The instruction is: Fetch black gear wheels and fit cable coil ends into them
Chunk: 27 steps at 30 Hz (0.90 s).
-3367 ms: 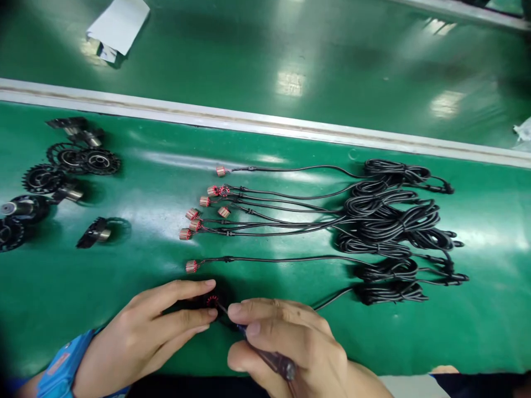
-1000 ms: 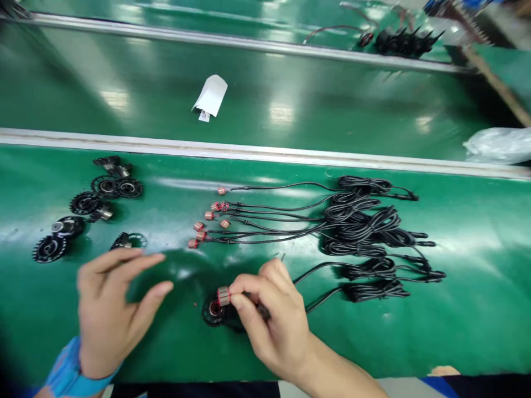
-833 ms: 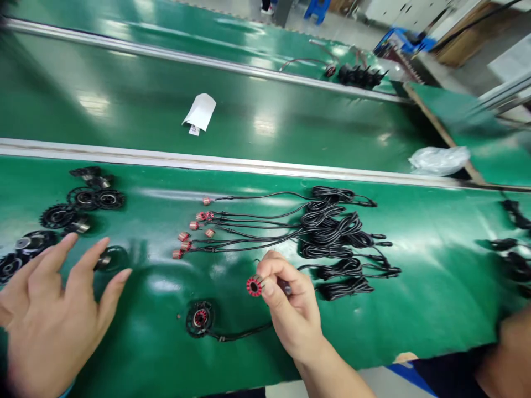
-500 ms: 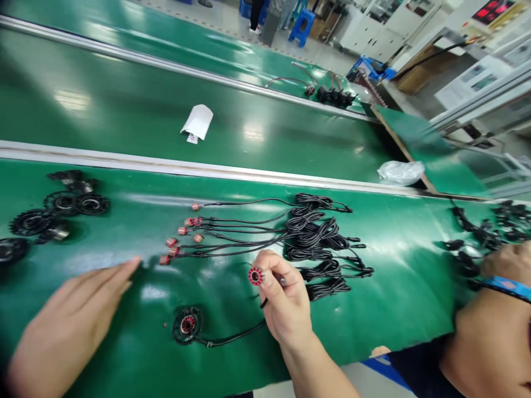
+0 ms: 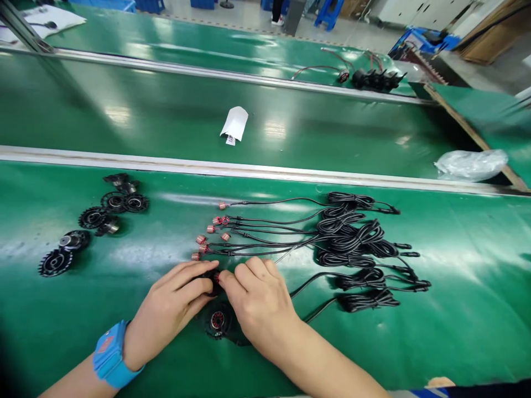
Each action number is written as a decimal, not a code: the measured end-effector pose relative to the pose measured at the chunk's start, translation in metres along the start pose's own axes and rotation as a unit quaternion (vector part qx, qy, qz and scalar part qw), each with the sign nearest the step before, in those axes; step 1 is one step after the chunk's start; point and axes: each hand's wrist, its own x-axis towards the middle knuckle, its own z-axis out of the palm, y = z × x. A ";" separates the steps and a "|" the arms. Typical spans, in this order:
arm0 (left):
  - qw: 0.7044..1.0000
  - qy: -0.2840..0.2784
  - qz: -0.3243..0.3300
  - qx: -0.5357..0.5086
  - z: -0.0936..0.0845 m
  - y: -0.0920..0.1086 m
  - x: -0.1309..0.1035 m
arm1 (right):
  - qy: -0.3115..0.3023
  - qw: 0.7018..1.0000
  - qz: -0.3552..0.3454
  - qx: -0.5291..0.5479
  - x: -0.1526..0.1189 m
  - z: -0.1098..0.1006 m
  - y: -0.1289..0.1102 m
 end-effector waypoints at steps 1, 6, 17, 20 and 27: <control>1.000 -0.010 -0.009 -0.022 0.001 0.000 0.000 | -0.005 1.000 -0.003 0.003 -0.002 0.001 0.001; 0.985 -0.046 -0.105 -0.128 0.001 -0.005 -0.002 | -0.001 1.000 -0.020 0.023 -0.007 0.001 0.001; 0.972 -0.107 -0.120 -0.170 -0.003 -0.010 0.001 | -0.001 0.997 -0.071 -0.026 0.000 -0.008 -0.004; 0.970 -0.129 -0.095 -0.184 -0.003 -0.009 0.003 | -0.006 0.993 -0.105 -0.059 0.003 -0.011 -0.008; 0.976 -0.078 -0.106 -0.176 0.002 -0.006 0.002 | -0.044 0.998 -0.045 0.019 0.004 -0.013 -0.005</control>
